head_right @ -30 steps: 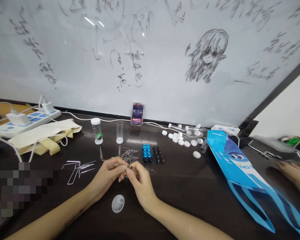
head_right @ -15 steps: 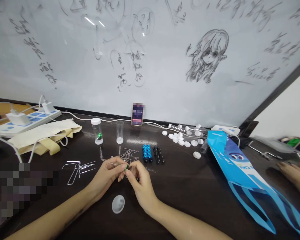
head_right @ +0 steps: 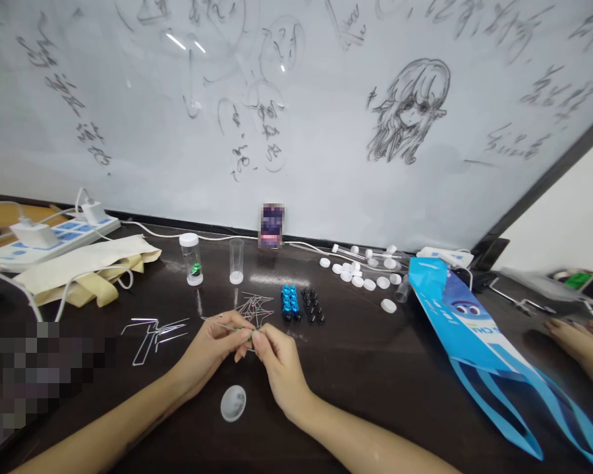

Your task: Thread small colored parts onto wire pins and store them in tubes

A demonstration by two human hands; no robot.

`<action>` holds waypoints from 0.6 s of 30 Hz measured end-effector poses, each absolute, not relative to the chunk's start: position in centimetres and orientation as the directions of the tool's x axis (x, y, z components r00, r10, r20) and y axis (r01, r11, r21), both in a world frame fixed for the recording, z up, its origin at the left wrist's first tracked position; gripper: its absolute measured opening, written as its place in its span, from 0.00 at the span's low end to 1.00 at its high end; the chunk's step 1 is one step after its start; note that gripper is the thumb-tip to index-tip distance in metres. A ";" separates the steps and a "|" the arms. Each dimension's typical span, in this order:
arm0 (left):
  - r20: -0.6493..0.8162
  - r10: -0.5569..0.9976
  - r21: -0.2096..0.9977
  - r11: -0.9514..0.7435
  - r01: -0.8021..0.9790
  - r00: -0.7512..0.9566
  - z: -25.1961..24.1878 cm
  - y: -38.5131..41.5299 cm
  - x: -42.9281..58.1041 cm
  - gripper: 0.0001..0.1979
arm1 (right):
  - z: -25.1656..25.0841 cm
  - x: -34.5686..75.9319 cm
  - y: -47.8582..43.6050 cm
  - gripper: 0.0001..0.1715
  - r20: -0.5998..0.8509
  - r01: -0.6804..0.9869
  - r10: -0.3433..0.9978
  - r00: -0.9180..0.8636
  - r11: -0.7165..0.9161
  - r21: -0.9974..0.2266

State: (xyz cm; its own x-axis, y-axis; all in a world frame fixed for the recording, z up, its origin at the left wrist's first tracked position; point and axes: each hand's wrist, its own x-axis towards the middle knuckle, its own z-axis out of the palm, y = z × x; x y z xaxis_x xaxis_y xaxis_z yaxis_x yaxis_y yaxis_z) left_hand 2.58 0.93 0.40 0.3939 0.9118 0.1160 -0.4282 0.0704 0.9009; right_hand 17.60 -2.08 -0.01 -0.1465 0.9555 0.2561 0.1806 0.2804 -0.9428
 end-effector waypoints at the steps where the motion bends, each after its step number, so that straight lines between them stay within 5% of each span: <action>1: 0.115 0.913 0.898 0.074 -0.435 0.391 0.4 1.0 2.6 0.07 | 0.0 17.6 -2.1 0.22 0.273 0.191 0.951 -0.143 0.297 -0.936; 5: 0.110 0.919 0.891 0.077 -0.447 0.379 0.3 1.0 2.5 0.07 | 0.1 17.5 -2.1 0.18 0.299 0.209 0.944 -0.142 0.324 -0.923; 13: 0.105 0.894 0.911 0.090 -0.404 0.435 0.4 0.8 2.5 0.08 | -0.3 17.7 -2.1 0.32 0.180 0.151 0.971 -0.160 0.204 -0.967; 18: 0.080 0.920 0.887 0.111 -0.448 0.384 0.4 0.9 2.6 0.08 | -0.3 17.6 -2.0 0.30 0.185 0.129 0.972 -0.145 0.204 -0.970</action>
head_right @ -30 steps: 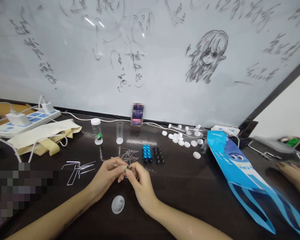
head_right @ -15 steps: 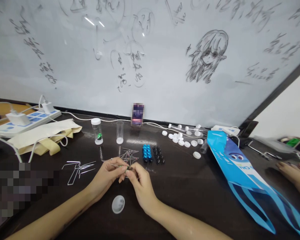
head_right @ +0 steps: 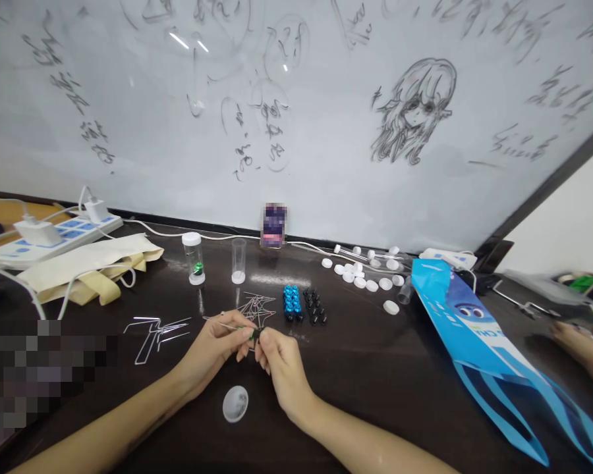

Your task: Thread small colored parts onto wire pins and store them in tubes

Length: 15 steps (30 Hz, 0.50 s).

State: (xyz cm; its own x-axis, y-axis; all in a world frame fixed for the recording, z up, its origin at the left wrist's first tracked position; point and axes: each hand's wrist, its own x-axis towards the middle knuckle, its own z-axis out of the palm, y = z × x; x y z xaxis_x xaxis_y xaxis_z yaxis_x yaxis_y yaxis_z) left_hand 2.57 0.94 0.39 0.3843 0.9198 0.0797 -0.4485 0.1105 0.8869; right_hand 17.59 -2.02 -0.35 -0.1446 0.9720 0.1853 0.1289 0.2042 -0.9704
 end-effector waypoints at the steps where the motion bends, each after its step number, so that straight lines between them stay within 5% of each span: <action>1: 0.082 0.922 0.884 0.108 -0.455 0.377 0.3 1.0 2.6 0.08 | -0.3 17.6 -2.0 0.29 0.192 0.127 0.971 -0.139 0.210 -0.969; 9: 0.080 0.923 0.878 0.112 -0.465 0.375 0.2 1.0 2.6 0.08 | -0.3 17.5 -2.0 0.21 0.221 0.145 0.966 -0.135 0.240 -0.960; 15: 0.073 0.927 0.863 0.125 -0.489 0.367 0.2 1.1 2.5 0.07 | 3.5 17.5 -2.9 0.13 0.457 0.201 0.876 0.152 0.426 -0.882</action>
